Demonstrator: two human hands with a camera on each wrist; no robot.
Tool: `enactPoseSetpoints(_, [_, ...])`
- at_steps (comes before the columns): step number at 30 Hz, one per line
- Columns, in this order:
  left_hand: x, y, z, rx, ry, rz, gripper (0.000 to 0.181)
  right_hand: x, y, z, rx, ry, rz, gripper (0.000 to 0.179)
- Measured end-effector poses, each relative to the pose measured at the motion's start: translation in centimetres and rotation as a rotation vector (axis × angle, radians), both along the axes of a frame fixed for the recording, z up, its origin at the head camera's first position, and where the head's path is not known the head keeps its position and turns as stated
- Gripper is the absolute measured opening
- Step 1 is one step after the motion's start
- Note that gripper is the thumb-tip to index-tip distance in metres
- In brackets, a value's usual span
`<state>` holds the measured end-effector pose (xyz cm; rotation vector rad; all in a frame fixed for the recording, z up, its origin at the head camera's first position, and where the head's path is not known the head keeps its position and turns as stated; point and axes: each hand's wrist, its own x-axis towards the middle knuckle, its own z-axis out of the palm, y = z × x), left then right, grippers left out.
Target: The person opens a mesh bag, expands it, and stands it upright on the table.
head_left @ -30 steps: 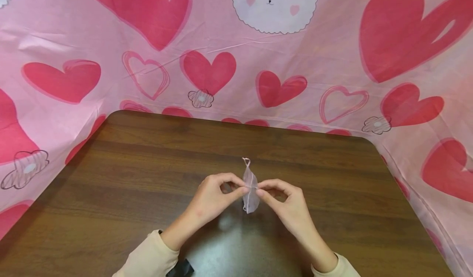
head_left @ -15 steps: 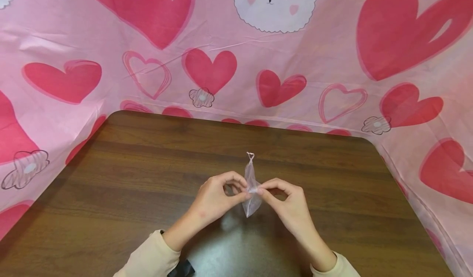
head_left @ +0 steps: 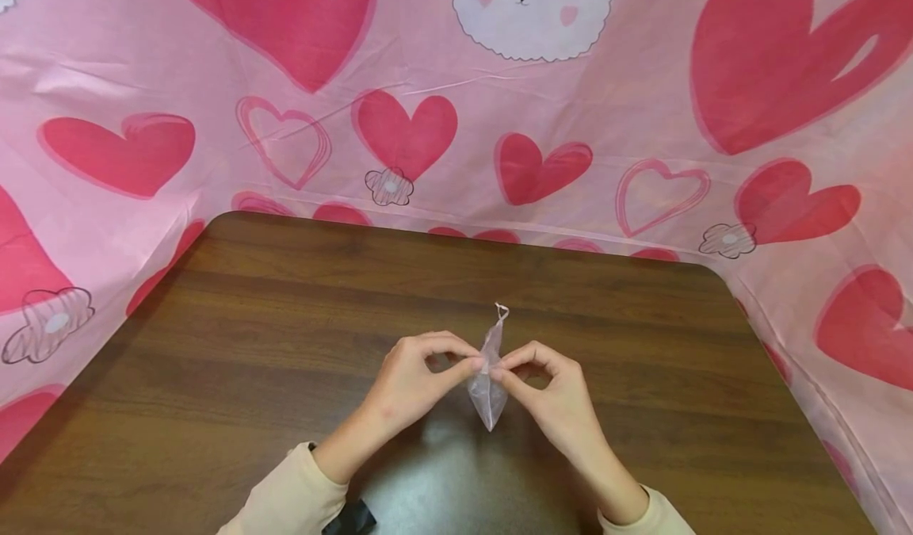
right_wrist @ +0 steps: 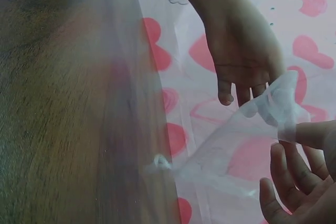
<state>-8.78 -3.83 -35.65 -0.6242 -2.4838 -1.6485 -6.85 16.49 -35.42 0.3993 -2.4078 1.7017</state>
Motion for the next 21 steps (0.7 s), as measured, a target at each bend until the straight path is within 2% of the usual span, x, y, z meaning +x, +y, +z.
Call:
enactPoseSetpoints(5, [-0.11,-0.07,0.26,-0.016,-0.037,0.052,0.004,0.0,-0.07,0.11,0.028,-0.026,0.003,0.012])
enactPoseSetpoints(10, [-0.05,0.12,0.18,-0.021,-0.044,0.063,0.007,0.05,-0.04,0.1,0.037,-0.024,0.031,0.01])
enactPoseSetpoints(15, [0.05,0.3,0.12,-0.079,0.042,0.124,0.013,-0.05,-0.05,0.02,0.024,0.031,0.018,0.005])
enactPoseSetpoints(18, [0.06,0.35,-0.03,-0.148,0.118,0.166,0.012,-0.07,-0.04,0.05,0.015,0.022,-0.005,0.008])
enactPoseSetpoints(21, [0.04,0.4,-0.12,-0.189,0.154,0.183,0.006,-0.13,-0.03,0.07,-0.004,0.015,-0.018,0.01])
